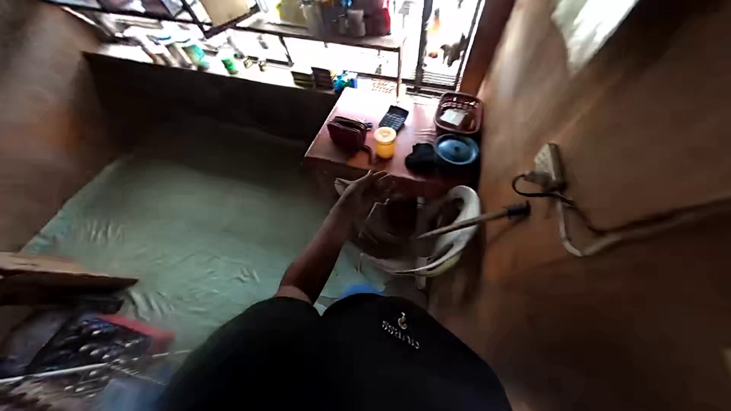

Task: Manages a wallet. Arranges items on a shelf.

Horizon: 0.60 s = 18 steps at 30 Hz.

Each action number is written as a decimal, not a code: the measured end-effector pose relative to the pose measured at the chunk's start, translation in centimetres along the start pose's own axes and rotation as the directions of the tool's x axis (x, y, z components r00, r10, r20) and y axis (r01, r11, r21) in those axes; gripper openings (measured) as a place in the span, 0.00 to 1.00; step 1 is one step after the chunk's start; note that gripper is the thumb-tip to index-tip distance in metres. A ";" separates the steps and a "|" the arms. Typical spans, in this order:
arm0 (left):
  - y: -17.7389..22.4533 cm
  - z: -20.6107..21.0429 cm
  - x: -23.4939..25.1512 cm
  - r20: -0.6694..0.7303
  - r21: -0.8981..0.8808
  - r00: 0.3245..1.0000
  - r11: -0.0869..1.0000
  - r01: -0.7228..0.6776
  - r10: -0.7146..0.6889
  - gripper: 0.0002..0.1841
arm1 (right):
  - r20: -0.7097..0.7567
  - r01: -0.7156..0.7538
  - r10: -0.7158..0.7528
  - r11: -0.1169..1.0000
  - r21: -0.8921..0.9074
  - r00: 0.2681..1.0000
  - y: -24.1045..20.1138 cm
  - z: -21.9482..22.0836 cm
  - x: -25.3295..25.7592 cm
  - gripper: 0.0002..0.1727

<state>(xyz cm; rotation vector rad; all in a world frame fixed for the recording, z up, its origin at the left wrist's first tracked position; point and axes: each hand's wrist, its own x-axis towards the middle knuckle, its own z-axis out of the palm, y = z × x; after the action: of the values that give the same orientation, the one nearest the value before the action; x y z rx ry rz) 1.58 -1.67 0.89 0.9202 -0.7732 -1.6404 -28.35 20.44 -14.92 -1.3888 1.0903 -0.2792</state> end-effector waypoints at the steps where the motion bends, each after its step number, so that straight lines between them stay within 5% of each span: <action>1: 0.8 -0.5 0.7 0.016 -0.012 1.000 1.000 -0.008 0.008 0.28 | 0.016 -0.157 0.157 0.987 0.018 0.988 0.2 0.1 3.3 0.20; 2: 1.6 -1.0 1.3 0.010 -0.027 1.000 1.000 -0.006 0.006 0.30 | 0.025 -0.084 0.083 0.996 0.019 0.996 1.8 0.0 6.2 0.23; 3: 2.4 -1.3 1.9 -0.014 -0.047 1.000 0.999 0.013 -0.014 0.32 | 0.014 -0.163 0.162 0.984 0.067 0.987 0.3 0.1 8.1 0.24; 6: 4.1 -2.9 3.6 -0.033 -0.124 0.995 0.988 0.086 -0.091 0.36 | 0.006 -0.284 0.289 0.939 0.192 0.957 -7.4 -0.5 11.5 0.22; 13: 3.8 -5.9 4.7 -0.018 -0.363 0.992 0.925 0.109 -0.124 0.44 | -0.023 -0.100 0.137 0.817 0.567 0.990 -21.3 -3.6 17.7 0.28; 16: 3.3 -6.7 3.8 -0.130 -0.497 0.978 0.864 0.077 -0.161 0.39 | -0.025 -0.119 0.194 0.697 0.707 0.981 -23.5 -4.2 21.2 0.32; 18: 3.2 -8.3 4.0 -0.203 -0.506 0.957 0.859 0.080 -0.209 0.28 | -0.030 -0.115 0.200 0.673 0.731 0.979 -24.5 -4.2 24.4 0.30</action>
<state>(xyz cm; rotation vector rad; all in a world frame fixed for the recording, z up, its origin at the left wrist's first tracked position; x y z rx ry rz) 9.75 -6.65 -1.24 0.8032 -0.0899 -1.6971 -8.48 -5.88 -3.60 -0.5533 1.0136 -0.5965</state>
